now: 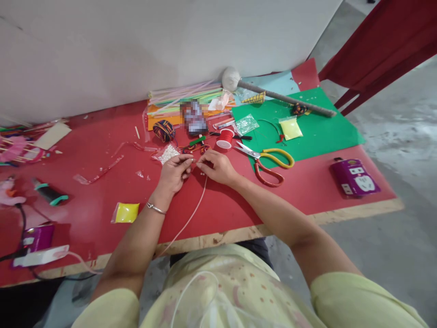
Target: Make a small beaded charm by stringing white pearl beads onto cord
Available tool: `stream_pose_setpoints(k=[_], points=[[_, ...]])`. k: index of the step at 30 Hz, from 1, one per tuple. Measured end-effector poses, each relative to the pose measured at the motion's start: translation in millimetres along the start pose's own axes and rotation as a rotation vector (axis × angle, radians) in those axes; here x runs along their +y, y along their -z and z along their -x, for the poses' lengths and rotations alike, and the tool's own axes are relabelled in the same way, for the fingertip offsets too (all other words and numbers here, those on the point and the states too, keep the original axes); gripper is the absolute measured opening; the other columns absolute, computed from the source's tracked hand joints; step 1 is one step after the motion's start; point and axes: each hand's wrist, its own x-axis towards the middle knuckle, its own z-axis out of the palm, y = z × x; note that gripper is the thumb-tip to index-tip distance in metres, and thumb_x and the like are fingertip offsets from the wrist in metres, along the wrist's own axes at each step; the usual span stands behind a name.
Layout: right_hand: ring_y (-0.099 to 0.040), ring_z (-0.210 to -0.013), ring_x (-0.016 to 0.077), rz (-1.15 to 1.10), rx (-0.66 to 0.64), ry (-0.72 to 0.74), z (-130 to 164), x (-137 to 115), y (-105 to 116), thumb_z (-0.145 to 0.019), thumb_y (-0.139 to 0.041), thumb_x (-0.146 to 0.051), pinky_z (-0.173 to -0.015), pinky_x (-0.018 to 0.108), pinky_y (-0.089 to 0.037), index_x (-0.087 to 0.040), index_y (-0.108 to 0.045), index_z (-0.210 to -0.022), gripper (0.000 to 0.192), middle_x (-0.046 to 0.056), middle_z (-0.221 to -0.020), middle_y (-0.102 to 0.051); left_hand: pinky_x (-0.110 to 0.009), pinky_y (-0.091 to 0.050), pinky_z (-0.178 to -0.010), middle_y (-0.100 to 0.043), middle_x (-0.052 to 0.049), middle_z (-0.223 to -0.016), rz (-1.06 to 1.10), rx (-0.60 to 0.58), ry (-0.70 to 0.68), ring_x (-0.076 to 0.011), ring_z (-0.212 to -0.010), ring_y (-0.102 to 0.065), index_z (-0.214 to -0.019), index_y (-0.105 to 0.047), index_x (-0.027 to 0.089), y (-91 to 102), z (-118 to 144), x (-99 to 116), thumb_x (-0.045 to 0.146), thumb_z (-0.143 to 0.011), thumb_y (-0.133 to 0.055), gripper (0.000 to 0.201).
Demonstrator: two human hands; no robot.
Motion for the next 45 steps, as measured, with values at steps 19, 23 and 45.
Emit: stream_pose_setpoints(k=[19,23,45], points=[[-0.06,-0.077,0.0149,0.0,0.014,0.006,0.0,0.5,-0.8,-0.093,-0.062,-0.023,-0.072,0.027,-0.046,-0.017,-0.067,-0.086,0.011,0.004,-0.084,-0.066,-0.015,-0.028,-0.037,-0.065,0.0,-0.068,-0.033,0.03,-0.018,-0.0058,-0.049,-0.05,-0.091,-0.075,0.016,-2.3,0.6,-1.3,0.027,-0.062,-0.089,0.034],[-0.061,-0.078,0.0154,-0.012,0.016,0.018,0.4,0.2,-0.3,-0.094,-0.061,-0.026,-0.073,0.028,-0.046,-0.018,-0.067,-0.086,0.013,0.005,-0.085,-0.066,-0.015,-0.028,-0.037,-0.07,-0.002,-0.076,-0.013,0.022,-0.01,-0.0052,-0.05,-0.05,-0.091,-0.075,0.016,-1.2,0.9,-0.3,0.027,-0.062,-0.089,0.034],[-0.06,-0.078,0.0153,-0.023,0.043,0.002,0.7,2.0,-1.5,-0.095,-0.061,-0.028,-0.072,0.028,-0.046,-0.018,-0.066,-0.086,0.015,0.004,-0.084,-0.065,-0.015,-0.027,-0.037,-0.059,0.003,-0.061,-0.027,0.016,-0.004,-0.0061,-0.048,-0.049,-0.09,-0.074,0.017,-1.4,0.9,-0.6,0.028,-0.062,-0.089,0.034]])
